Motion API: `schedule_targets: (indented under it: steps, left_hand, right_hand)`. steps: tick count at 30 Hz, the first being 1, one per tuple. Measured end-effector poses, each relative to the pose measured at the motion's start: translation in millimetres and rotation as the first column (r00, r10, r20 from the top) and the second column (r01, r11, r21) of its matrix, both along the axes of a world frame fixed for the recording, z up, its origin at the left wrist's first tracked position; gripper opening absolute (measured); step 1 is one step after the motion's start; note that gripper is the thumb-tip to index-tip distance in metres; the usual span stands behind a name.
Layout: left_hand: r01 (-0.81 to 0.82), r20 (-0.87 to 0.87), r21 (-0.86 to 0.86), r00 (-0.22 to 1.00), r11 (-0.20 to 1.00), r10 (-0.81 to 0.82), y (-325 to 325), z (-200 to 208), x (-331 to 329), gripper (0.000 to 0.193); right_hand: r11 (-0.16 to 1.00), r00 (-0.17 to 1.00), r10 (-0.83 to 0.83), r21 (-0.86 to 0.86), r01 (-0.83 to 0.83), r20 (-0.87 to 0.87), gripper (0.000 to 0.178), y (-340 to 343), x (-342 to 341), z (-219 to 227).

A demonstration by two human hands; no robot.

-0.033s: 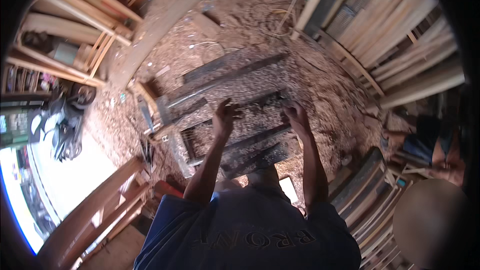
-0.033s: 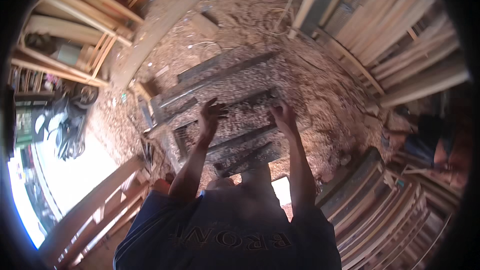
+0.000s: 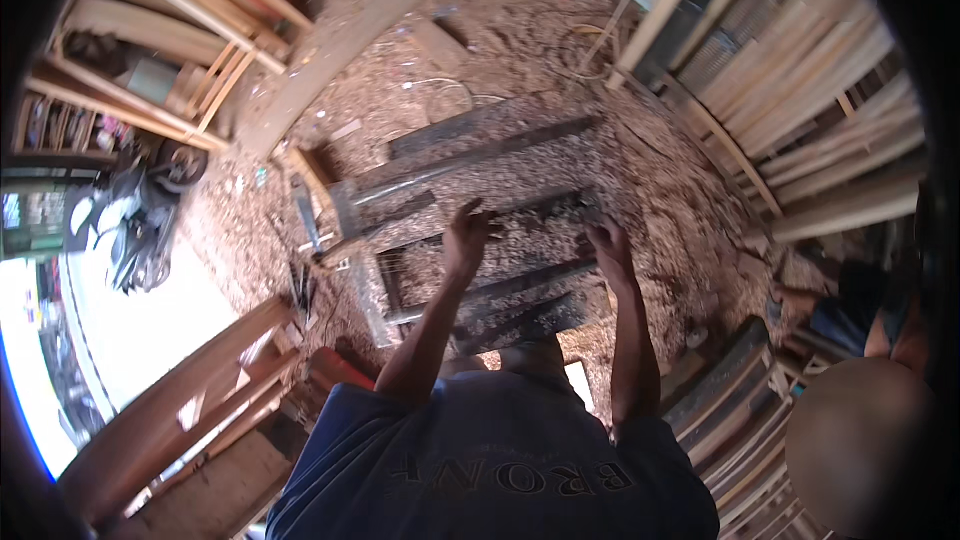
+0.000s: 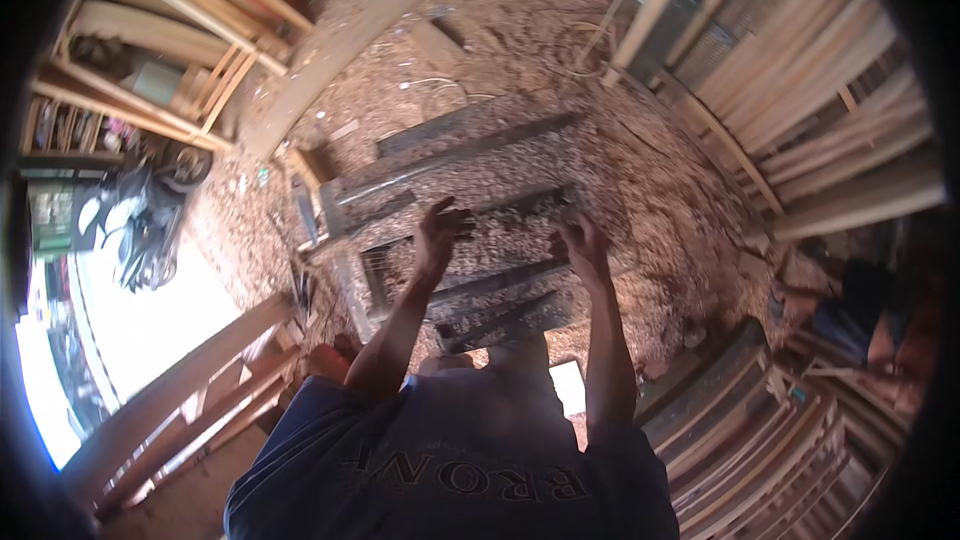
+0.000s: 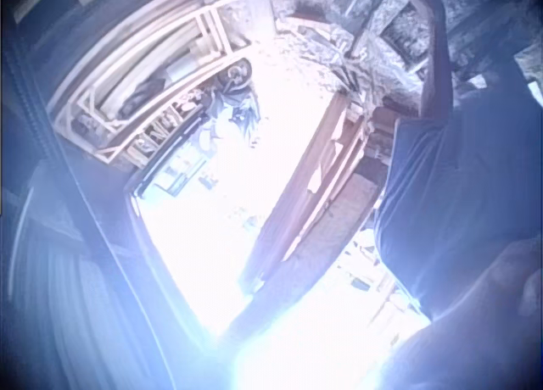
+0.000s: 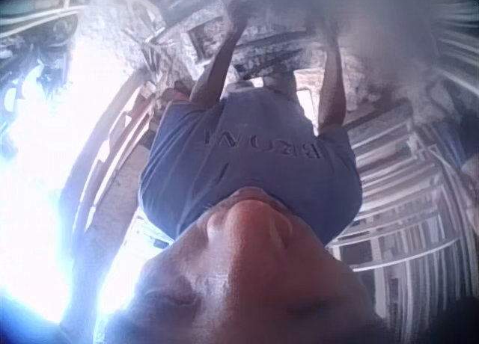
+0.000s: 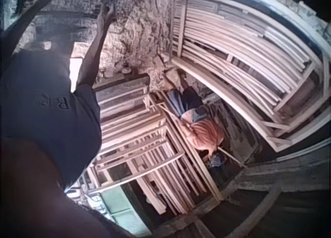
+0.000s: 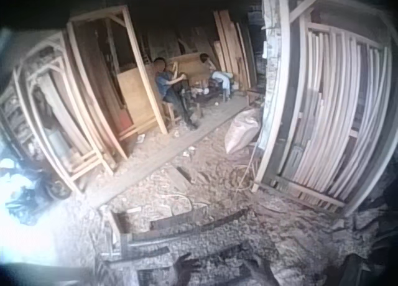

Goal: The person assembles a wooden frame by positioning a wire mesh panel and securing it with a staple gun. They then cut excess wire mesh with shears and place the mesh into a metal frame on the floor.

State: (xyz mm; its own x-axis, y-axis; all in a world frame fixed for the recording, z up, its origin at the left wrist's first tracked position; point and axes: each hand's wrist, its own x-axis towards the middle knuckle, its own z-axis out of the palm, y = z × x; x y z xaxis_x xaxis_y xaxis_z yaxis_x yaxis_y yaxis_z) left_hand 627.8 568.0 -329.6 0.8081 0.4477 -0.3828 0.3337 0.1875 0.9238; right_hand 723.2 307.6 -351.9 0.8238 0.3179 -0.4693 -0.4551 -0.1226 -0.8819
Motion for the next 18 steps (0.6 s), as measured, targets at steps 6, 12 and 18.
schedule_targets:
  steps: [6, 12, 18]
  left_hand:
    - [-0.152, 0.045, -0.129, 0.986, 0.98, 0.159, 19, 25, -41, 0.05]
    - [-0.242, -0.028, -0.126, 0.97, 0.962, 0.24, 78, 55, -111, 0.05]
    - [-0.229, -0.082, 0.227, 0.964, 0.947, 0.252, 181, 73, -169, 0.055]
  right_hand:
    - [0.996, 0.996, 0.085, 0.016, -0.086, 0.04, 0.038, 30, -25, 22]
    - [0.942, 0.938, 0.331, 0.104, -0.321, -0.107, 0.035, 99, -42, 45]
    - [0.856, 0.854, 0.504, 0.208, -0.473, -0.131, 0.036, 211, -70, 79]
